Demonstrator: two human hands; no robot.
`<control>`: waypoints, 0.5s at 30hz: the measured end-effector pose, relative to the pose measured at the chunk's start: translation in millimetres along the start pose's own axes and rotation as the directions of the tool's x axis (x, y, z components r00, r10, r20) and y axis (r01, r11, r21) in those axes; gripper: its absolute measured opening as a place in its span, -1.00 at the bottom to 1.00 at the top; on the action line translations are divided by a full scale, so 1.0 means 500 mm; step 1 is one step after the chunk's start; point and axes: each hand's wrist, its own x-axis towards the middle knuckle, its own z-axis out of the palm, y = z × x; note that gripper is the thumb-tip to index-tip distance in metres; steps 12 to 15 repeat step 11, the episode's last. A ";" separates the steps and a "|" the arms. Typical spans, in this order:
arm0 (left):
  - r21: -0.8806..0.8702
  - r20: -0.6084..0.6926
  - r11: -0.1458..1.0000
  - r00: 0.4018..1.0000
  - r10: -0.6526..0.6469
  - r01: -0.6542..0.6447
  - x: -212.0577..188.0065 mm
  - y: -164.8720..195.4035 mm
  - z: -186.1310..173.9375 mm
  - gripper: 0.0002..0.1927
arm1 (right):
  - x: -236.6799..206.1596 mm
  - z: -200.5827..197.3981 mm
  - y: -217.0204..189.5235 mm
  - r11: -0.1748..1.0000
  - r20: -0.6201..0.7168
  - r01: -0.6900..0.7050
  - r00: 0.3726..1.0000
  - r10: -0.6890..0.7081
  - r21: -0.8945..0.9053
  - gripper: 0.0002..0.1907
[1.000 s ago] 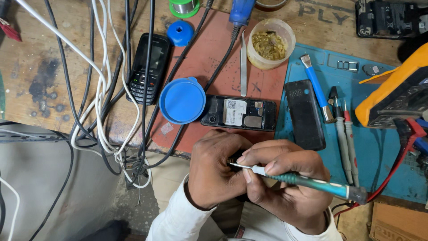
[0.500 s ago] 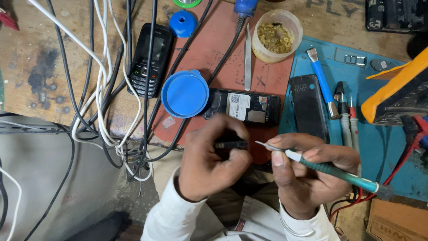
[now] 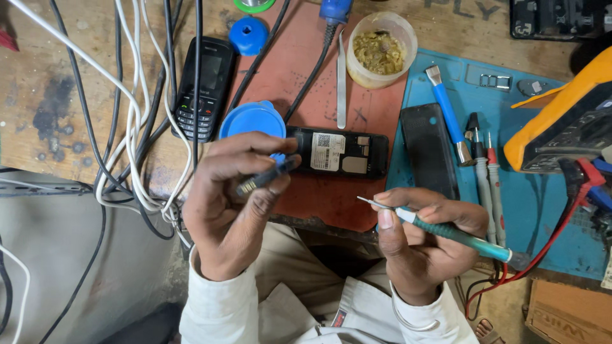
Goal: The person removes the back cover of a mobile phone and uses a small screwdriver to unscrew and adjust internal components. The person then uses a soldering iron to work on the phone's circuit board.
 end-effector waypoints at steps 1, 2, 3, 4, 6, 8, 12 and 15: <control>0.026 0.005 1.000 1.000 0.007 -0.007 -0.005 -0.004 0.002 -0.82 | 0.002 0.000 0.000 1.000 0.005 -0.007 1.000 0.007 0.025 -0.63; 0.066 0.026 0.998 0.999 0.023 -0.025 -0.009 -0.009 0.004 -0.84 | 0.001 0.001 -0.001 0.999 0.004 -0.017 1.000 0.016 0.050 -0.63; 0.105 0.046 0.994 0.998 0.037 -0.042 -0.015 -0.014 0.007 -0.85 | -0.001 0.001 -0.002 0.997 0.003 -0.026 1.000 0.026 0.076 -0.62; 0.122 0.066 0.991 0.997 0.043 -0.051 -0.015 -0.021 0.010 -0.85 | -0.002 0.005 -0.003 0.994 -0.005 -0.031 0.999 0.031 0.103 -0.62; 0.135 0.102 0.990 0.994 0.036 -0.050 -0.013 -0.032 0.016 -0.84 | 0.004 0.009 -0.003 0.988 -0.007 -0.031 0.999 0.033 0.148 -0.61; 0.149 0.125 0.988 0.992 0.012 -0.030 -0.018 -0.038 0.018 -0.81 | 0.004 0.007 -0.005 0.983 0.006 -0.051 0.999 0.050 0.177 -0.61; 0.163 0.114 0.986 0.992 -0.049 0.030 -0.026 -0.041 0.015 -0.80 | 0.004 0.000 -0.004 0.984 0.039 -0.072 0.997 0.066 0.161 -0.59; 0.163 0.114 0.986 0.992 -0.049 0.030 -0.026 -0.041 0.015 -0.80 | 0.004 0.000 -0.004 0.984 0.039 -0.072 0.997 0.066 0.161 -0.59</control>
